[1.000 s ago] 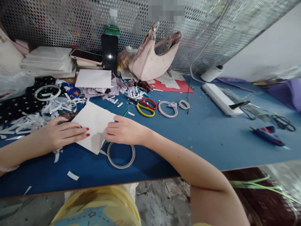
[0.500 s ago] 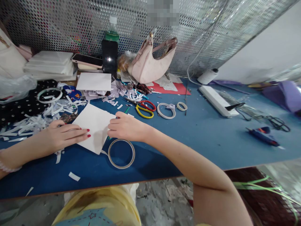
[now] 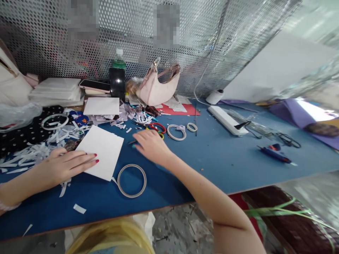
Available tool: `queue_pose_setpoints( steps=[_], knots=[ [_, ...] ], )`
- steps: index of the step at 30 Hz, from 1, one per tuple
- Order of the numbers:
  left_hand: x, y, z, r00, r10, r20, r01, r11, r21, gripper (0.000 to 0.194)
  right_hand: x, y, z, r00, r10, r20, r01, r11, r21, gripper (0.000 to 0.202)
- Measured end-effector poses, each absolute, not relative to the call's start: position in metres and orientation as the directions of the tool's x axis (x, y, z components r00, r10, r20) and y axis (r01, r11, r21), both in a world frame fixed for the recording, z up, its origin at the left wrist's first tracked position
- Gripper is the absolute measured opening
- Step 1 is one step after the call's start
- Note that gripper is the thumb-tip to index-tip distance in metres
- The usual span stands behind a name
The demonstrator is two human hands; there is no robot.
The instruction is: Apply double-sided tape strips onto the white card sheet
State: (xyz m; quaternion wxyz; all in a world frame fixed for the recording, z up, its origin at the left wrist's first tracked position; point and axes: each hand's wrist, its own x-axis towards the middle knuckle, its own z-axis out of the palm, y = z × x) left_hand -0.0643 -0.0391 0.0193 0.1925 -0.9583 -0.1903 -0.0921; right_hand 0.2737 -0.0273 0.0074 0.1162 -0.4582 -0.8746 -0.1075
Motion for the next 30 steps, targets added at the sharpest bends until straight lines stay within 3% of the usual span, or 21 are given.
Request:
queue_pose_setpoints(
  steps=[4,6,10,14,19,25,30],
  knots=[
    [-0.063,-0.041,0.019,0.910,0.314,0.272,0.401,-0.837,-0.373,0.055,0.235,-0.087,0.009,-0.655,0.713,0.251,0.723,0.688,-0.065,0.029],
    [-0.062,-0.042,0.020,0.907,0.308,0.288,0.403,-0.833,-0.379,0.054,0.221,-0.107,0.002,-0.657,0.704,0.271,0.721,0.691,-0.045,0.030],
    [-0.064,-0.045,0.025,0.893,0.317,0.319,0.423,-0.832,-0.358,0.059,0.210,-0.117,-0.012,-0.612,0.715,0.337,0.766,0.642,0.031,0.012],
    [-0.067,-0.046,0.030,0.864,0.347,0.364,0.460,-0.837,-0.295,0.067,0.215,-0.110,-0.014,-0.574,0.751,0.327,0.804,0.592,0.052,0.012],
    [-0.069,-0.044,0.031,0.846,0.386,0.369,0.482,-0.849,-0.217,0.063,0.221,-0.107,-0.011,-0.531,0.801,0.278,0.829,0.559,-0.027,0.032],
    [-0.058,-0.047,0.054,0.707,0.525,0.474,0.603,-0.798,-0.015,0.037,0.236,-0.102,-0.011,-0.460,0.836,0.298,0.798,0.537,-0.273,0.026],
    [-0.052,-0.044,0.083,0.403,0.757,0.514,0.734,-0.603,0.313,0.049,0.251,-0.100,0.003,-0.335,0.836,0.435,0.737,0.520,-0.432,0.025]
  ],
)
